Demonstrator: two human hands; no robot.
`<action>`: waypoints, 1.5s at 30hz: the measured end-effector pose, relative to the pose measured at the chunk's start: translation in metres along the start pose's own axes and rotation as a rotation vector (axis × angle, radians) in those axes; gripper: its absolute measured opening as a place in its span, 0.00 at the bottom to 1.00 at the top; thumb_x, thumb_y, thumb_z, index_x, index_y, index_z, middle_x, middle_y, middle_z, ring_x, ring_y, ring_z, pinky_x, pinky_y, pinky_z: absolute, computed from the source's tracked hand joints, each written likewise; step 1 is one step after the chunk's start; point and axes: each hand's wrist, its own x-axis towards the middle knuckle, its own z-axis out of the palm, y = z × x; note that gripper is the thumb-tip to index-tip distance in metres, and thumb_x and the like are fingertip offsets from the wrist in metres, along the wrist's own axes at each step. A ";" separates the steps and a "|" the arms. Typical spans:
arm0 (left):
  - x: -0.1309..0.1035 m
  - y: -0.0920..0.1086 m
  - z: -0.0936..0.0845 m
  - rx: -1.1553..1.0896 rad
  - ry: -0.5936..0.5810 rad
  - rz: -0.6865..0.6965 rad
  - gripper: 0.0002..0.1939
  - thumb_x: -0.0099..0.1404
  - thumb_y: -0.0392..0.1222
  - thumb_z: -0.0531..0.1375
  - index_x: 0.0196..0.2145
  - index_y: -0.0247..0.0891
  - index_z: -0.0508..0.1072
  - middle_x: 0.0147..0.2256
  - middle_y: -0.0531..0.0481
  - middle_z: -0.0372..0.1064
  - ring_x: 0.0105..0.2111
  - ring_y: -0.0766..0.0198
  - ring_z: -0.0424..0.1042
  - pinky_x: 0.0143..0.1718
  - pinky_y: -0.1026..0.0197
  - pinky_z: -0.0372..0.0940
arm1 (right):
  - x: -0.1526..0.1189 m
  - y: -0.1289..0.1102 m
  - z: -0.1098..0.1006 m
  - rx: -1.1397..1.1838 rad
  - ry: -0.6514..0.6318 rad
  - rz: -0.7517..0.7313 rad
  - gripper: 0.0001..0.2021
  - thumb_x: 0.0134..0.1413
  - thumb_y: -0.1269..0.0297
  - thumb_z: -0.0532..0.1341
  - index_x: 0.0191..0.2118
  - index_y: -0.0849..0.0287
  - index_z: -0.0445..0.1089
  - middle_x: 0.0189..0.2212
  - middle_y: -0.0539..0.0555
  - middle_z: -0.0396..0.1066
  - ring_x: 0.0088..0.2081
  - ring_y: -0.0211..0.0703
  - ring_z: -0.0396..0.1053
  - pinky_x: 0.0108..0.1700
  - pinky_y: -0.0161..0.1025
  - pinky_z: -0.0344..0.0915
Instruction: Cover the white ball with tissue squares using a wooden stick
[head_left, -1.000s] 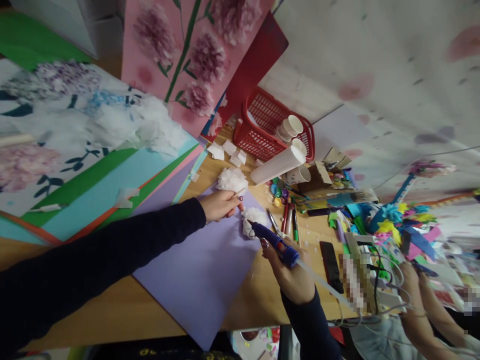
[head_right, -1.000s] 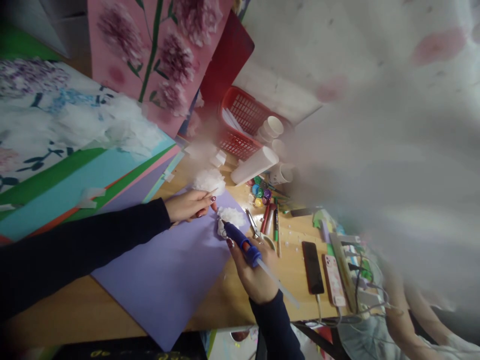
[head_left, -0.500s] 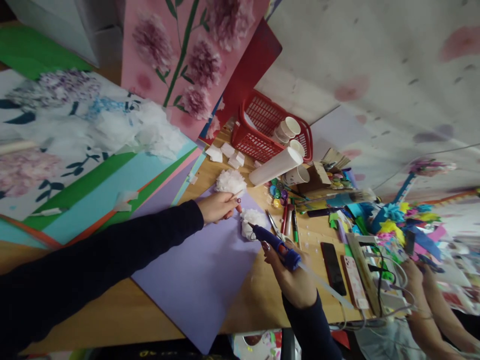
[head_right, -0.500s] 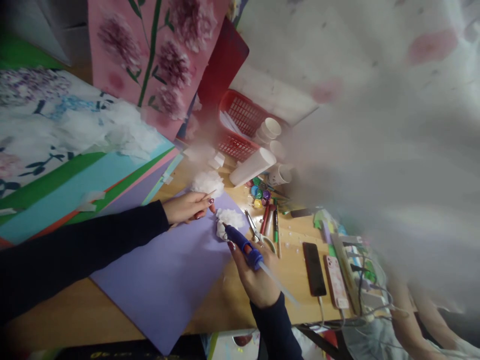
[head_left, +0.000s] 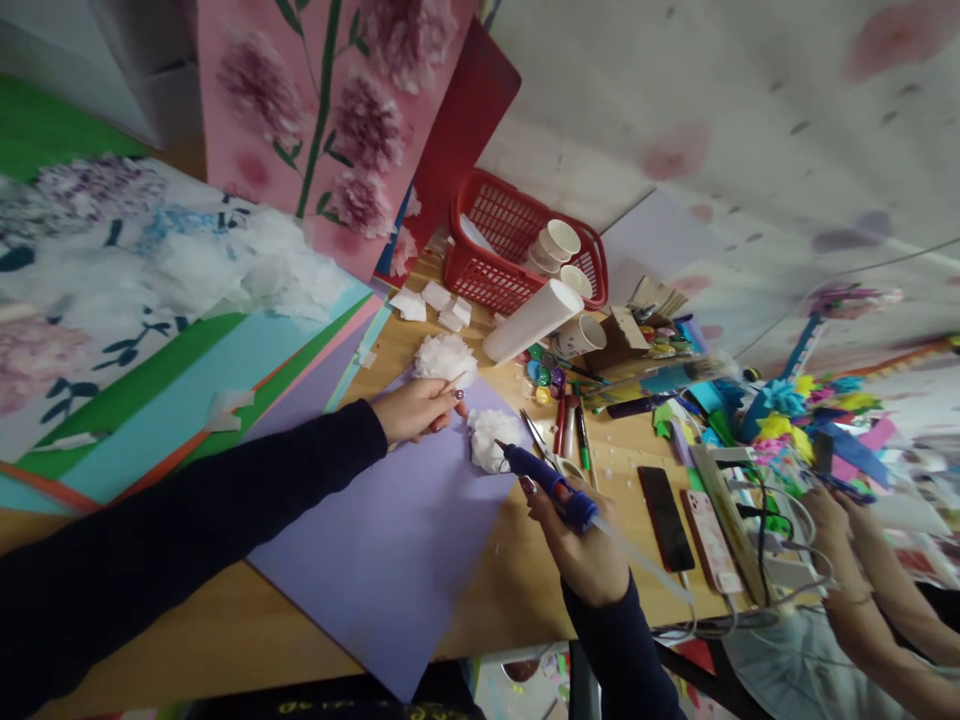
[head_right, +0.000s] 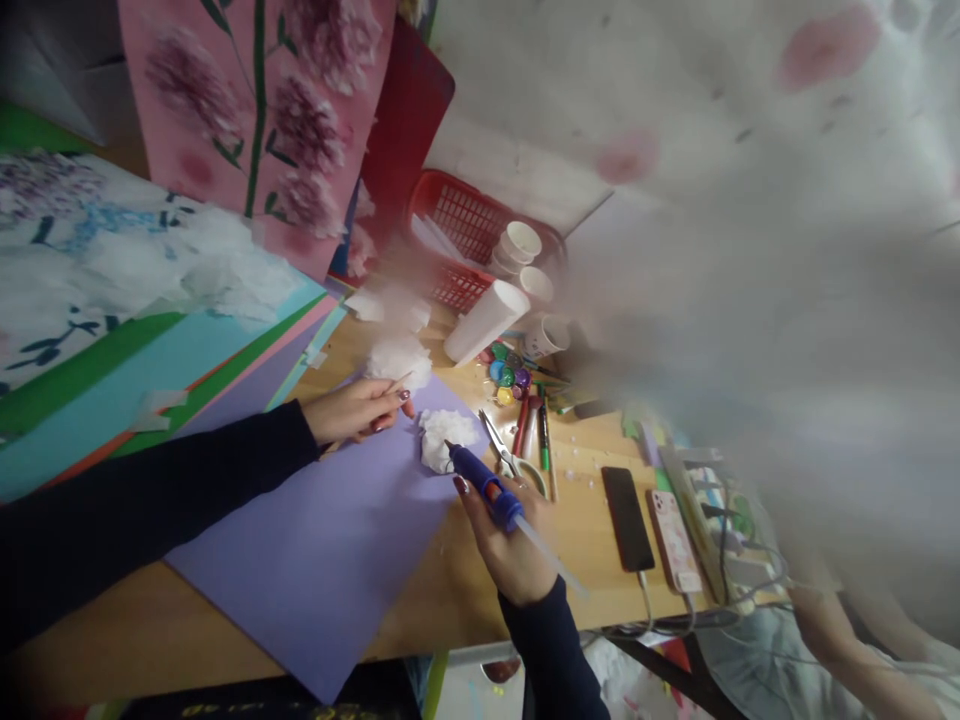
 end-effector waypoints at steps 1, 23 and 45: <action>0.000 0.000 0.000 0.004 0.002 -0.002 0.13 0.72 0.37 0.46 0.31 0.35 0.66 0.16 0.61 0.52 0.11 0.75 0.44 0.11 0.72 0.41 | 0.000 0.000 0.000 -0.006 0.016 0.011 0.19 0.55 0.51 0.60 0.20 0.56 0.65 0.15 0.52 0.65 0.19 0.42 0.64 0.21 0.38 0.60; -0.001 -0.001 -0.001 0.042 0.042 -0.033 0.08 0.67 0.40 0.51 0.33 0.35 0.67 0.17 0.61 0.52 0.11 0.75 0.44 0.11 0.73 0.41 | -0.010 0.016 0.002 -0.012 0.103 0.020 0.17 0.55 0.53 0.61 0.20 0.56 0.64 0.14 0.47 0.60 0.18 0.36 0.58 0.22 0.36 0.54; -0.001 0.002 -0.001 0.104 0.043 -0.021 0.18 0.57 0.52 0.62 0.34 0.34 0.66 0.17 0.62 0.53 0.12 0.78 0.42 0.12 0.73 0.41 | -0.012 0.027 0.008 0.107 0.172 0.118 0.24 0.57 0.50 0.58 0.15 0.56 0.58 0.12 0.45 0.51 0.16 0.33 0.49 0.20 0.36 0.46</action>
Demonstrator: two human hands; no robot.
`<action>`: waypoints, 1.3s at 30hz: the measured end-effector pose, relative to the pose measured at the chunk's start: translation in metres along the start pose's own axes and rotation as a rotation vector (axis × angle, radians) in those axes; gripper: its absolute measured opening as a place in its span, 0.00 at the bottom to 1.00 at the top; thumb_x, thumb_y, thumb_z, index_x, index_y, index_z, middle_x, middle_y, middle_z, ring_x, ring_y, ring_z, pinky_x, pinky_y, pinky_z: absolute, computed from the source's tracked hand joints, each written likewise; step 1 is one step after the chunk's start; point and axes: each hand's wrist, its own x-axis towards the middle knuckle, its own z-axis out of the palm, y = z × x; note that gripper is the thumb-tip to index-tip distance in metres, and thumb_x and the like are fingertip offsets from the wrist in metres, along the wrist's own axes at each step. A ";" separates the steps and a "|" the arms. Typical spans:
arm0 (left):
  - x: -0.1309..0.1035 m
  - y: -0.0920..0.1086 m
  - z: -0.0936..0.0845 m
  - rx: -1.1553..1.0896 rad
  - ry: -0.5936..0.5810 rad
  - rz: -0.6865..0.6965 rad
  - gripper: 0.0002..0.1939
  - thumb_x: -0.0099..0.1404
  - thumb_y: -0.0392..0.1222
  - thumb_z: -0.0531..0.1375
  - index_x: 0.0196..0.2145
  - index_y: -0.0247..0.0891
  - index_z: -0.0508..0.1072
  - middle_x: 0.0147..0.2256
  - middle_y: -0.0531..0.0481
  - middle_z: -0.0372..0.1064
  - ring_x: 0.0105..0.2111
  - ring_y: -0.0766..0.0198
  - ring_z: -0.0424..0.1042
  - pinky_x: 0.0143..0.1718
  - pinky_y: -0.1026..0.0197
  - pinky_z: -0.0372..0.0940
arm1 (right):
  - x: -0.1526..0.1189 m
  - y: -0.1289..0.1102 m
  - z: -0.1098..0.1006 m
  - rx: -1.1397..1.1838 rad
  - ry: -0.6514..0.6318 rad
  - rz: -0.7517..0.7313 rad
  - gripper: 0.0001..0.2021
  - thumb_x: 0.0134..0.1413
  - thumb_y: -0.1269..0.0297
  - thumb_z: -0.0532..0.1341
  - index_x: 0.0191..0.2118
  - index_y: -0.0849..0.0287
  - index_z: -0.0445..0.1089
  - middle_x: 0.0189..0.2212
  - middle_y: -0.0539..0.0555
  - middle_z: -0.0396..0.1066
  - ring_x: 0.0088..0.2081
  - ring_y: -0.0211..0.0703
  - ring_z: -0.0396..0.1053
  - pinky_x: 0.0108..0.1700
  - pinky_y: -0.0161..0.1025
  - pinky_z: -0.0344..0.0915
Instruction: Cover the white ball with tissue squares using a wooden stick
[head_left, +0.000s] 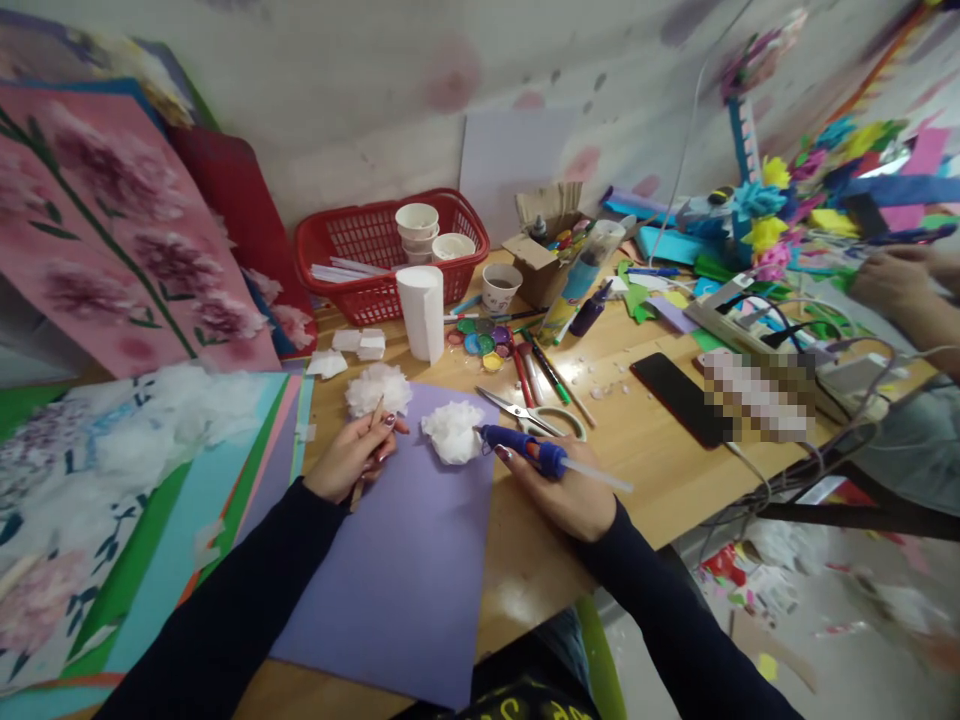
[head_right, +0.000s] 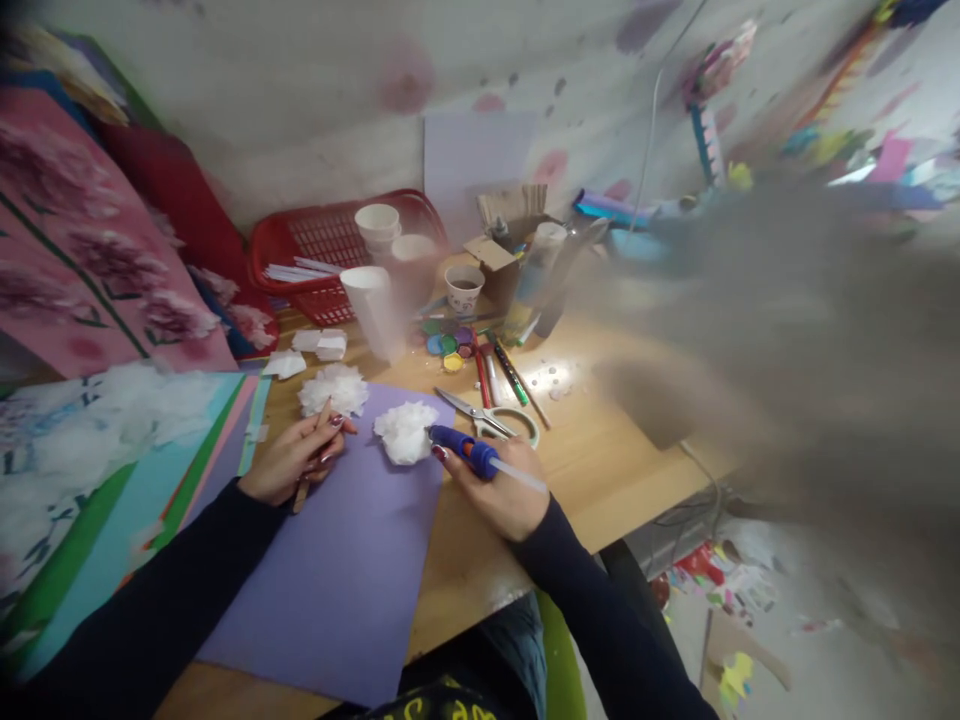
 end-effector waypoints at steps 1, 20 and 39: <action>0.000 0.000 0.000 0.001 -0.001 -0.002 0.18 0.57 0.52 0.62 0.34 0.34 0.66 0.17 0.62 0.53 0.12 0.78 0.42 0.13 0.73 0.41 | 0.000 0.000 0.001 0.004 0.010 0.006 0.25 0.57 0.49 0.58 0.14 0.56 0.57 0.12 0.45 0.51 0.16 0.33 0.48 0.19 0.36 0.46; 0.000 0.000 0.002 0.013 0.005 -0.003 0.16 0.59 0.51 0.61 0.33 0.34 0.67 0.17 0.62 0.53 0.12 0.78 0.43 0.13 0.73 0.40 | -0.004 0.003 0.009 -0.037 0.069 -0.031 0.27 0.55 0.46 0.59 0.13 0.55 0.54 0.11 0.45 0.48 0.15 0.33 0.48 0.20 0.38 0.47; 0.002 -0.005 0.000 0.002 -0.020 0.004 0.10 0.65 0.46 0.57 0.34 0.35 0.67 0.18 0.61 0.53 0.12 0.77 0.44 0.13 0.73 0.41 | -0.006 -0.008 0.004 0.013 -0.035 -0.043 0.21 0.56 0.52 0.58 0.16 0.55 0.60 0.13 0.46 0.51 0.17 0.34 0.49 0.21 0.37 0.50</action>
